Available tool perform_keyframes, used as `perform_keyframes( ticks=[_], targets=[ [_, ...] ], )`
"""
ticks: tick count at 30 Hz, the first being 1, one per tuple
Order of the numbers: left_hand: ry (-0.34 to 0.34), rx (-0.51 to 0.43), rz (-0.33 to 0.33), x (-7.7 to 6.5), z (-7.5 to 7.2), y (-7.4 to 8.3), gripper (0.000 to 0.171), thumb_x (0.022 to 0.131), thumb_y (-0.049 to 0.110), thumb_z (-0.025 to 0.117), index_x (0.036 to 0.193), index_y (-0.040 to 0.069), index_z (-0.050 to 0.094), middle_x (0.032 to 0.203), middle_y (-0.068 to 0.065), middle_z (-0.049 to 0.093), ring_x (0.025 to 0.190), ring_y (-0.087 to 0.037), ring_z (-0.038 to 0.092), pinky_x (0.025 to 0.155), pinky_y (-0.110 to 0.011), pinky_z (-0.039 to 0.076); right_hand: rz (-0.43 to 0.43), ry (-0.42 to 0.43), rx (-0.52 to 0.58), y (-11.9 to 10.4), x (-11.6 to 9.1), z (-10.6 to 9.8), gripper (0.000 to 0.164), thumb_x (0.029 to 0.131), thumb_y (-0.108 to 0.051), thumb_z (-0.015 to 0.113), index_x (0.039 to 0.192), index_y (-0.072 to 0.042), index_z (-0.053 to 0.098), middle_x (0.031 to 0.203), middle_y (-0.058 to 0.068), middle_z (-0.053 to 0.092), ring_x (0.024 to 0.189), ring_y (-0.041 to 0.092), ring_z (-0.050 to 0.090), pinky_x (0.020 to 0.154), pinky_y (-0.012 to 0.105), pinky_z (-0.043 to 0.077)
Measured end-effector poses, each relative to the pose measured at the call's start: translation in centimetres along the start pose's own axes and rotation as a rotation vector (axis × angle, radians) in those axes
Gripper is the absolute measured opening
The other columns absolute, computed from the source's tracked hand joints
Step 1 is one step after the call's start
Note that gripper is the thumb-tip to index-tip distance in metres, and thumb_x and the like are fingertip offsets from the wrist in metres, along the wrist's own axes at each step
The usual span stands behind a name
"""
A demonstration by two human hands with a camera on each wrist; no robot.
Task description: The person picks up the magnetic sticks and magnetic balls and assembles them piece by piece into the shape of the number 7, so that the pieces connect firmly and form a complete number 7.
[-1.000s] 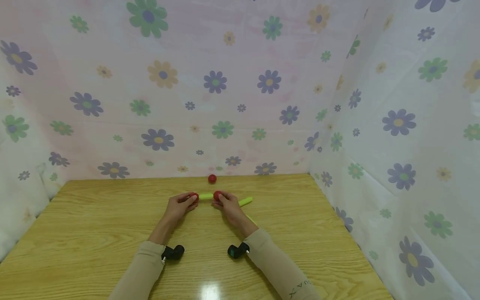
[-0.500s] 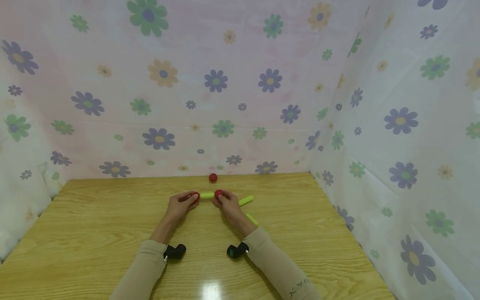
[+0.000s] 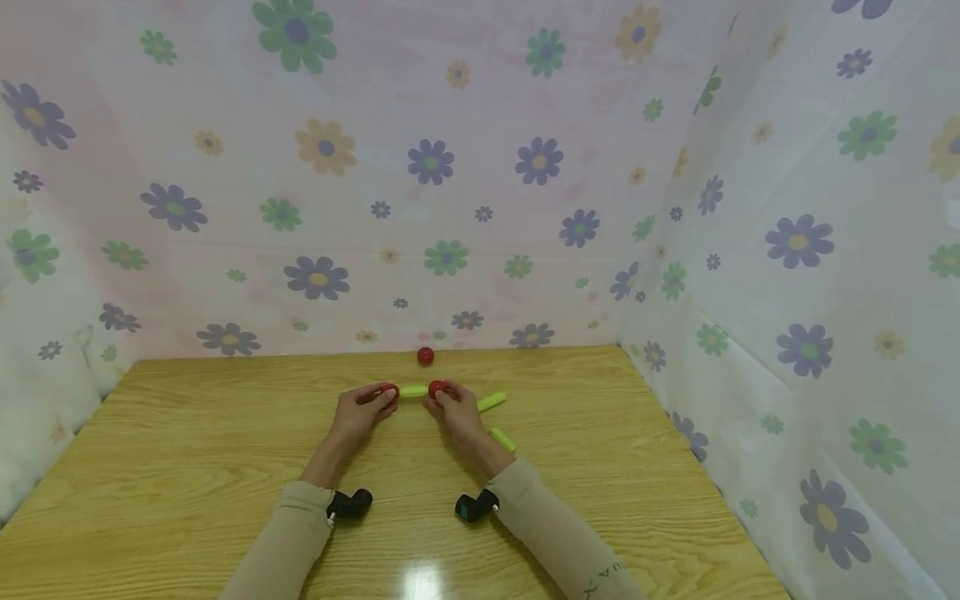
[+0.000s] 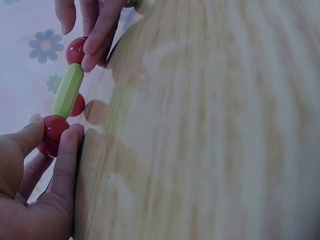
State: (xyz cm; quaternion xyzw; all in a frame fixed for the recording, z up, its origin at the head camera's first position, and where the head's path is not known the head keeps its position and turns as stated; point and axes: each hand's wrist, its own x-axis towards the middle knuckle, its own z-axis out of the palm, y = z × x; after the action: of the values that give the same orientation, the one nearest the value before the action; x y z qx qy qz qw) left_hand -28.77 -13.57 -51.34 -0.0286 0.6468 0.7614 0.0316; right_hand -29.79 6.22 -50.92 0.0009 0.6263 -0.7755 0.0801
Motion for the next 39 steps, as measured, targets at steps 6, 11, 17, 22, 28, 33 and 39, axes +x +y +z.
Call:
perform_keyframes(
  ticks=[6, 11, 17, 22, 28, 33, 39],
  targets=[
    [0.002, -0.013, 0.002, 0.2, 0.0, -0.2, 0.045, 0.101, 0.004, 0.063, 0.140, -0.014, 0.052, 0.119, -0.024, 0.063, 0.093, -0.017, 0.074, 0.088, -0.025, 0.060, -0.005, 0.003, -0.024, -0.1, -0.2, -0.1, 0.049, 0.107, 0.002, 0.043, 0.151, 0.017, 0.028, 0.145, 0.037, 0.042, 0.122, 0.037, 0.063, 0.104, 0.032, 0.053],
    [0.010, -0.025, -0.007, 0.3, 0.0, -0.3, 0.043, 0.101, 0.002, 0.062, 0.140, -0.013, 0.053, 0.120, -0.024, 0.061, 0.094, -0.017, 0.073, 0.090, -0.026, 0.060, -0.015, -0.012, -0.056, -0.3, -0.4, -0.5, 0.049, 0.107, 0.003, 0.043, 0.151, 0.018, 0.027, 0.145, 0.037, 0.041, 0.123, 0.039, 0.062, 0.105, 0.034, 0.053],
    [0.010, -0.039, -0.011, 0.2, 0.0, -0.3, 0.046, 0.100, 0.001, 0.063, 0.142, -0.014, 0.050, 0.122, -0.025, 0.060, 0.093, -0.018, 0.074, 0.089, -0.026, 0.060, -0.024, -0.055, -0.082, -0.5, -0.9, -1.2, 0.050, 0.107, 0.003, 0.044, 0.150, 0.020, 0.025, 0.146, 0.039, 0.039, 0.123, 0.039, 0.061, 0.108, 0.036, 0.051],
    [0.012, -0.039, -0.003, 0.3, -0.1, -0.4, 0.045, 0.100, 0.000, 0.063, 0.141, -0.014, 0.051, 0.120, -0.024, 0.061, 0.093, -0.018, 0.074, 0.088, -0.026, 0.060, -0.029, -0.090, -0.113, -1.0, -1.3, -2.0, 0.050, 0.107, 0.001, 0.044, 0.151, 0.018, 0.026, 0.144, 0.037, 0.041, 0.122, 0.036, 0.062, 0.107, 0.035, 0.052],
    [0.033, -0.039, -0.020, 0.4, 0.0, -0.4, 0.046, 0.099, 0.002, 0.064, 0.141, -0.014, 0.051, 0.116, -0.021, 0.062, 0.088, -0.015, 0.074, 0.086, -0.025, 0.061, -0.063, -0.125, -0.214, -1.7, -1.6, -3.4, 0.043, 0.109, -0.005, 0.042, 0.146, 0.017, 0.037, 0.142, 0.034, 0.046, 0.113, 0.033, 0.064, 0.103, 0.041, 0.055],
    [0.040, -0.038, -0.035, 0.4, 0.0, -0.4, 0.046, 0.099, 0.001, 0.064, 0.141, -0.012, 0.052, 0.117, -0.021, 0.061, 0.088, -0.014, 0.074, 0.086, -0.025, 0.061, -0.078, -0.104, -0.257, -2.1, -1.3, -4.7, 0.039, 0.110, -0.008, 0.040, 0.141, 0.015, 0.047, 0.136, 0.033, 0.051, 0.110, 0.037, 0.063, 0.098, 0.045, 0.056],
    [0.038, -0.050, -0.029, 0.4, 0.1, -0.3, 0.045, 0.098, -0.001, 0.064, 0.140, -0.012, 0.054, 0.116, -0.020, 0.064, 0.091, -0.017, 0.075, 0.087, -0.026, 0.061, -0.031, -0.058, -0.233, -2.9, -0.6, -6.6, 0.038, 0.109, -0.008, 0.045, 0.139, 0.015, 0.051, 0.129, 0.030, 0.057, 0.098, 0.026, 0.067, 0.083, 0.030, 0.059]
  ],
)
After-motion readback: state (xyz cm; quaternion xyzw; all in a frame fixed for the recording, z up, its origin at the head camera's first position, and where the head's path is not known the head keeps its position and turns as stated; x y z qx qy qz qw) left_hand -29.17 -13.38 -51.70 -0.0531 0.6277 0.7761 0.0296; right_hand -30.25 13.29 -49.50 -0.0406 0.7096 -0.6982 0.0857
